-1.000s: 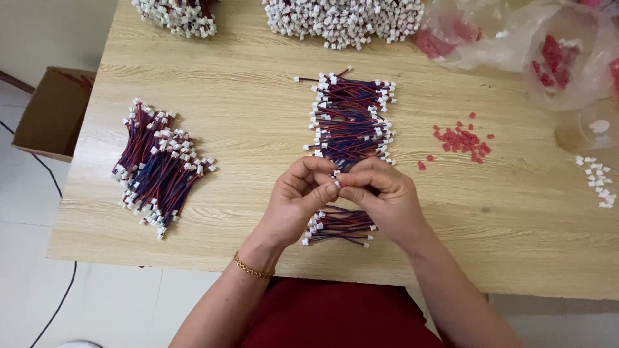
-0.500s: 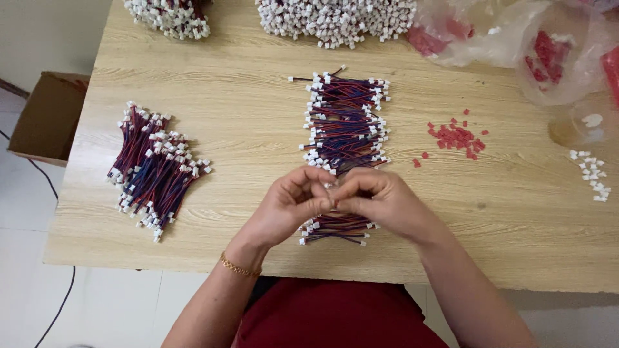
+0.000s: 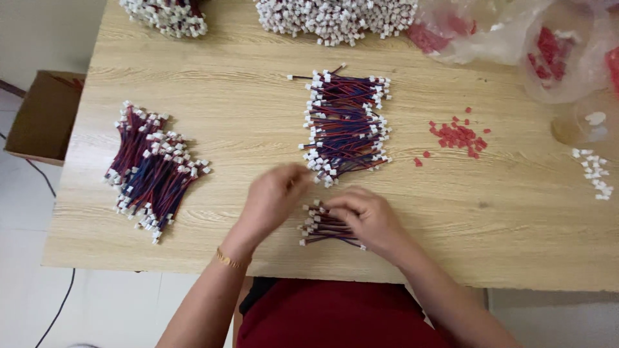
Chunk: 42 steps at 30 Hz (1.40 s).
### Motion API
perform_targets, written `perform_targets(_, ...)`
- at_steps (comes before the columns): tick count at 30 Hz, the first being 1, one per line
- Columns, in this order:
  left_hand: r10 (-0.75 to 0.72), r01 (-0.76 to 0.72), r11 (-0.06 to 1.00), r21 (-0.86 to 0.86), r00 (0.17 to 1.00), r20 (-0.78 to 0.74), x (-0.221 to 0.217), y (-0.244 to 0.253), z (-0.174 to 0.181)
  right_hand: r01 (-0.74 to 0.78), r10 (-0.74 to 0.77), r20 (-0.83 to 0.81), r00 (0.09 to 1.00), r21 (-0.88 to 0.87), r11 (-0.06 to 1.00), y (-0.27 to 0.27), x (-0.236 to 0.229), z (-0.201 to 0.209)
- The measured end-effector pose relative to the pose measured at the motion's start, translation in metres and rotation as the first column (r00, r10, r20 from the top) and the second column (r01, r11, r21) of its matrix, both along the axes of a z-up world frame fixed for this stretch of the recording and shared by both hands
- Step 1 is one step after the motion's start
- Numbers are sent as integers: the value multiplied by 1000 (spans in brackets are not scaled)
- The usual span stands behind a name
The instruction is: Sorting and bundling small wire cables with connectors at a factory workstation
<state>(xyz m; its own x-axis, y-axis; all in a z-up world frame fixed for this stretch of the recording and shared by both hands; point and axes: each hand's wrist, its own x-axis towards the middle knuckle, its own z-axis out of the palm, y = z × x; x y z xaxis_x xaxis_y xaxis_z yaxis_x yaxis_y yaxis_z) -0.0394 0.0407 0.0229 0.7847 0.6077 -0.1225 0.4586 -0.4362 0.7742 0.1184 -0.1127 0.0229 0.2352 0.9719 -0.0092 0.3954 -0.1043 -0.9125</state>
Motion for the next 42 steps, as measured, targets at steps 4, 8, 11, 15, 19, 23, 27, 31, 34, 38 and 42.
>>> perform_targets(4, 91, -121, 918, 378, 991, 97, 31, 20, -25, 328, -310, 156, 938, -103, 939, -15, 36, 25)
perform_targets(8, 50, -85, 927, 365, 993, 105, 46, 26, -42, 546, -440, 489, 753, -93, 833, -43, 107, -26)
perform_targets(11, 66, -87, 937, 339, 995, 73, 48, 23, -43, 580, -470, 535, 702, -47, 813, -51, 124, -39)
perform_targets(15, 60, -95, 926, 364, 993, 104, 46, 18, -40, 555, -427, 580, 694, -52, 830, -40, 123, -39)
perform_targets(19, 70, -108, 945, 308, 989, 131, 44, 14, -32, 570, -407, 619, 672, -81, 818, -30, 128, -46)
perform_targets(23, 54, -90, 957, 274, 989, 135, 44, 15, -32, 606, -410, 688, 599, -56, 793, -29, 132, -58)
perform_targets(27, 25, -71, 953, 295, 987, 160, 46, 15, -37, 624, -449, 640, 624, -61, 779, -29, 130, -44)
perform_targets(31, 32, -92, 941, 324, 982, 186, 45, 14, -35, 650, -615, 352, 705, 26, 759, -42, 155, -64)
perform_targets(34, 90, -148, 961, 235, 966, 242, 44, 21, -37, 660, -662, -22, 749, 111, 743, -47, 155, -62)
perform_targets(38, 175, -207, 976, 73, 934, 310, 37, 19, -25, 678, -657, -177, 733, 109, 727, -37, 133, -24)
perform_targets(42, 265, -247, 964, -95, 891, 368, 31, 14, -16, 585, -497, -371, 785, 178, 791, -31, 104, 0)
